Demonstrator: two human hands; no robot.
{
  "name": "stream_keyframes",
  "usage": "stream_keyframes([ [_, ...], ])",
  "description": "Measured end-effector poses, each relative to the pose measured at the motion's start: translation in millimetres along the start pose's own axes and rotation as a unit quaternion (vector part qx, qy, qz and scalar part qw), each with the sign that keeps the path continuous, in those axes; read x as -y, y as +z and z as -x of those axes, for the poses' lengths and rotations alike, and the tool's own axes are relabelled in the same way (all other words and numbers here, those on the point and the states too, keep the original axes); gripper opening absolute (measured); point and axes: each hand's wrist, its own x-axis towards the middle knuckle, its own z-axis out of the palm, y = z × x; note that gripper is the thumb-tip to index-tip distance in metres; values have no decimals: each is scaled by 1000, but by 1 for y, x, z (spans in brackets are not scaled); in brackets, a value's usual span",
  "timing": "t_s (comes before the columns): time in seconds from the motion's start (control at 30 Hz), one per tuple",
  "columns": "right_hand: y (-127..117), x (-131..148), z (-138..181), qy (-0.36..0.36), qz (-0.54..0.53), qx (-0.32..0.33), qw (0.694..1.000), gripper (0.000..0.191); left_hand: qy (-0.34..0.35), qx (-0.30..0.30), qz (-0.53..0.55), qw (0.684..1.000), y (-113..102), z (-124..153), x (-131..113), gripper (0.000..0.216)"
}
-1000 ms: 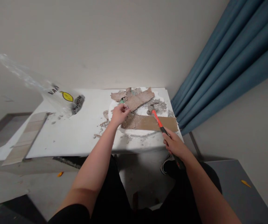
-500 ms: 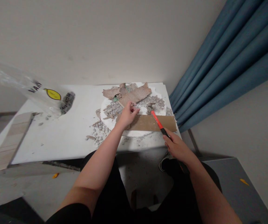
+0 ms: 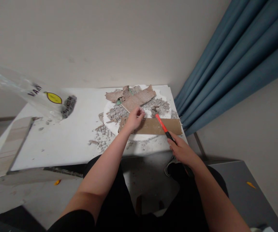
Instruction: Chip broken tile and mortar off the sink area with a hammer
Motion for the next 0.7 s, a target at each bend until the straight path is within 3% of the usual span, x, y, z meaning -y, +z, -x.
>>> stream_keyframes([
  [0.23,0,-3,-1,-10,11,7,1000,56,7,26,39,999,0,1,-4,26],
  [0.4,-1,-3,-1,-15,16,8,1000,54,20,0,30,999,1,-3,0,20],
  [0.57,-1,-2,0,-10,18,6,1000,55,-5,25,52,998,7,-5,5,14],
  [0.7,-1,-2,0,-10,14,7,1000,56,-1,24,-3,1000,8,-4,2,9],
])
